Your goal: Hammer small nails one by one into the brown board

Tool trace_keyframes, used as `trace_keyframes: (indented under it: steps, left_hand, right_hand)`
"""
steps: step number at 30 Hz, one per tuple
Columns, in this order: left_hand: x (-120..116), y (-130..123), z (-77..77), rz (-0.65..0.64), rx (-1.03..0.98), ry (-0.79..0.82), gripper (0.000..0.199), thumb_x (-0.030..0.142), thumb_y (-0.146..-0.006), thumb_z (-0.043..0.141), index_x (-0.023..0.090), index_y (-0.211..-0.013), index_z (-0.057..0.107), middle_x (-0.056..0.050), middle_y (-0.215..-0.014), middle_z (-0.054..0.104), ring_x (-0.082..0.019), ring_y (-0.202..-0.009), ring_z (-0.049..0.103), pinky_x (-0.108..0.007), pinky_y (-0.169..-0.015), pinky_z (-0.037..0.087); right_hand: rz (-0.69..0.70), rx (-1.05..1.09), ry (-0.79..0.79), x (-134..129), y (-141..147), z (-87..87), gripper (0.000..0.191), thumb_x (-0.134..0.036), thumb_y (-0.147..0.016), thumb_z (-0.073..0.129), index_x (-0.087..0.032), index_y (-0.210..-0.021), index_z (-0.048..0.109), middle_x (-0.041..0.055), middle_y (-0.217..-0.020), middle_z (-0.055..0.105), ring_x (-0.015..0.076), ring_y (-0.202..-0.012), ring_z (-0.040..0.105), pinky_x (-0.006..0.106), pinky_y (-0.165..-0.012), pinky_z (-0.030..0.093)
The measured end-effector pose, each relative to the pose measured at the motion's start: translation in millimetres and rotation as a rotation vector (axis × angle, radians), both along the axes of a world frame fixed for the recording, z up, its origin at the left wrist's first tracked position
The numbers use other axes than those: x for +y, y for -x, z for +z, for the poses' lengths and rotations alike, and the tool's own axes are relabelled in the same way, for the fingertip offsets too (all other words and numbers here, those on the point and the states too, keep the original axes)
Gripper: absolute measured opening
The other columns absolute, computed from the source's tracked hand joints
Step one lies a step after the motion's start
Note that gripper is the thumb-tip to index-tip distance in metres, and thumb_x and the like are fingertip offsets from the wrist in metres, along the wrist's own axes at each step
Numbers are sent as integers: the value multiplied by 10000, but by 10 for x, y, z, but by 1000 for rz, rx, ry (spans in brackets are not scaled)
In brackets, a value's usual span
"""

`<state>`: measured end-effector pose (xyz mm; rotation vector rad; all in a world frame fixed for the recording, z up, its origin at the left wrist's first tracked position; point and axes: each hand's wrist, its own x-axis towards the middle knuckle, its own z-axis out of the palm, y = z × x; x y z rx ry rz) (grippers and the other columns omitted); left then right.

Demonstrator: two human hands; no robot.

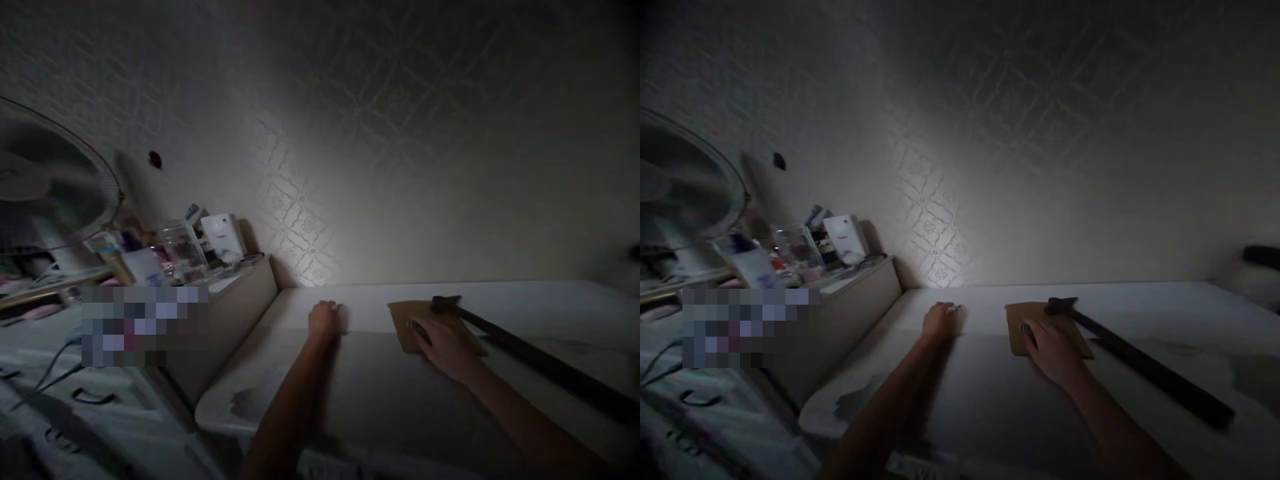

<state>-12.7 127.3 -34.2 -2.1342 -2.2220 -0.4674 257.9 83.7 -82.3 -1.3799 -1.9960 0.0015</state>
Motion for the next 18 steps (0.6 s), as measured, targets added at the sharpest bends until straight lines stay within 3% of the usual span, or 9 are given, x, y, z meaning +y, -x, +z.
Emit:
trace_keyframes:
  steps: [5, 13, 18]
  left_hand:
    - [199, -70, 40, 50, -24, 1, 305, 327, -835, 466, 219, -1070, 626, -99, -1138, 601, -223, -1041, 561, -290, -836, 442]
    - [350, -216, 54, 93, 11, 6, 275, 239, -820, 426, 171, -975, 642, -128, -1056, 625, -244, -978, 582, -326, -773, 450]
    - [337, -363, 224, 76, 9, -68, 239, 264, -844, 442, 189, -974, 628, -103, -1087, 617, -234, -1028, 551, -322, -808, 430]
  right_hand:
    - [19, 45, -18, -35, 23, 59, 310, -220, -807, 407, -178, -1028, 619, 102, -1043, 654, 227, -963, 604, 378, -876, 453]
    - [30, 101, 34, -22, 47, 77, 287, -189, -784, 429, -180, -994, 624, 92, -1008, 656, 212, -953, 599, 360, -869, 451]
    - [27, 98, 54, -28, 62, 116, 280, -165, -772, 441, -190, -980, 625, 83, -1010, 655, 204, -963, 593, 345, -879, 440]
